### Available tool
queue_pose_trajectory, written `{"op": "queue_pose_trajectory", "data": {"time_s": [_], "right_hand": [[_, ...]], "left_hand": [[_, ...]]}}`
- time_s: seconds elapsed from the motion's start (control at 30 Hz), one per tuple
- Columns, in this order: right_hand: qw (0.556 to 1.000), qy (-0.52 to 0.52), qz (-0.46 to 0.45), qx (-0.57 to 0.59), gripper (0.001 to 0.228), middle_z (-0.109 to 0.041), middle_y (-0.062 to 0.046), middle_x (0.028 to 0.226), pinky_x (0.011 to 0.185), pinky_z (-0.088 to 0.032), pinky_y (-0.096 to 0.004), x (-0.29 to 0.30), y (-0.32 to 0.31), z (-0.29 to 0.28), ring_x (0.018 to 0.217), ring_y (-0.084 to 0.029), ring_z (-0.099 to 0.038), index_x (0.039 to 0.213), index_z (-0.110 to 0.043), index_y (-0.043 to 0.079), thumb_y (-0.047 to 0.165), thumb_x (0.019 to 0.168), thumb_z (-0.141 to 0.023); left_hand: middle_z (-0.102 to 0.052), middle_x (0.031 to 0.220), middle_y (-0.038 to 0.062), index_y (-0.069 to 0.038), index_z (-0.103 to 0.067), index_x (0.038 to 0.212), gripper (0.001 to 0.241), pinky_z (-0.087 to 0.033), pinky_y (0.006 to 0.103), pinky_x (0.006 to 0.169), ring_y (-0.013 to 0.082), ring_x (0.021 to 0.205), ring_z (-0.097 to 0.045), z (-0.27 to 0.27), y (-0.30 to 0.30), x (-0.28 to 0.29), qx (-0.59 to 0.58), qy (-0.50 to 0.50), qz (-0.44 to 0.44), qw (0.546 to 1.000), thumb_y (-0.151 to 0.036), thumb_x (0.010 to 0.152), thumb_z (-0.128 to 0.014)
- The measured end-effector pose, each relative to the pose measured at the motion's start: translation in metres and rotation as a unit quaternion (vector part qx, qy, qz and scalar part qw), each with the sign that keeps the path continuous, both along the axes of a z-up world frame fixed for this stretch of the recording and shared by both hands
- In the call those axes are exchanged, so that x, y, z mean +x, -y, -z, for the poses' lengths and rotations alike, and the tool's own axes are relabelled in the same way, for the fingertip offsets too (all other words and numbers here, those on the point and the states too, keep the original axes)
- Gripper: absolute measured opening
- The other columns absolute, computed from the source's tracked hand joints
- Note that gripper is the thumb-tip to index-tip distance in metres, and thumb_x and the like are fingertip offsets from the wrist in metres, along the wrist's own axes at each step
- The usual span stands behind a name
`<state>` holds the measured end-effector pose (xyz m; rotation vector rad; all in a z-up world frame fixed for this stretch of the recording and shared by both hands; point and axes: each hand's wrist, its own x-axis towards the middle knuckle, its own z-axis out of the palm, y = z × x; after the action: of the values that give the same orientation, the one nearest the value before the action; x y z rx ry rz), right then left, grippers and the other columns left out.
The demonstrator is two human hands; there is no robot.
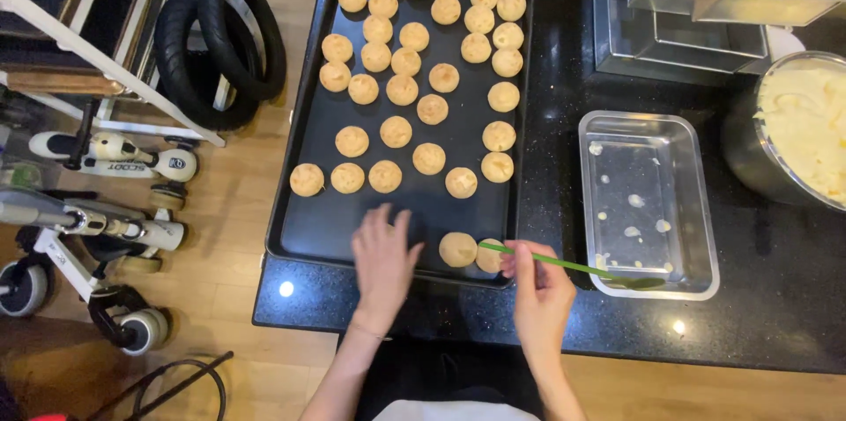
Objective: Preparing pastry shells by inspecting/cleaning them with a tool and arranging them on a baking tray.
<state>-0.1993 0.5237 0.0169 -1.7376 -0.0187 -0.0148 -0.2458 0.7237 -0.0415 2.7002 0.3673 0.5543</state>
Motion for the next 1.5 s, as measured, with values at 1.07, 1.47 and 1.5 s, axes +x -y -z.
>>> {"op": "queue_pose_trajectory", "data": {"time_s": [1.07,1.47,1.5], "right_hand": [[0.995,-0.005,-0.093,0.023,0.020,-0.071,-0.009,0.089,0.071,-0.053,-0.024,0.037,-0.073,0.003,0.076,-0.011,-0.064,0.103,-0.070,-0.004,0.009,0.105,-0.055],[0.974,0.055,-0.204,0.087,0.017,-0.071,-0.011,0.094,0.073,-0.057,-0.027,0.022,-0.128,-0.028,0.081,-0.015,-0.069,0.107,-0.069,-0.005,0.003,0.105,-0.054],[0.969,0.078,-0.217,0.085,0.014,-0.070,-0.011,0.094,0.072,-0.057,-0.027,0.016,-0.131,-0.034,0.081,-0.016,-0.071,0.106,-0.069,-0.004,0.001,0.104,-0.056]], "left_hand": [[-0.065,0.106,0.016,-0.002,-0.060,0.120,0.048,-0.051,0.0487,0.079,0.0351,0.100,-0.062,-0.014,-0.091,0.012,-0.101,-0.092,-0.072,0.988,-0.034,0.087,-0.073],[-0.070,0.102,0.014,-0.002,-0.060,0.121,0.048,-0.050,0.0330,0.066,0.0191,0.084,-0.067,-0.053,-0.099,0.008,-0.698,0.096,-0.031,0.709,-0.040,0.107,-0.034],[-0.071,0.091,0.013,-0.001,-0.062,0.113,0.055,-0.048,0.0284,0.050,0.0172,0.070,-0.067,-0.060,-0.081,0.007,-0.772,0.114,-0.018,0.625,-0.044,0.108,-0.029]]}}
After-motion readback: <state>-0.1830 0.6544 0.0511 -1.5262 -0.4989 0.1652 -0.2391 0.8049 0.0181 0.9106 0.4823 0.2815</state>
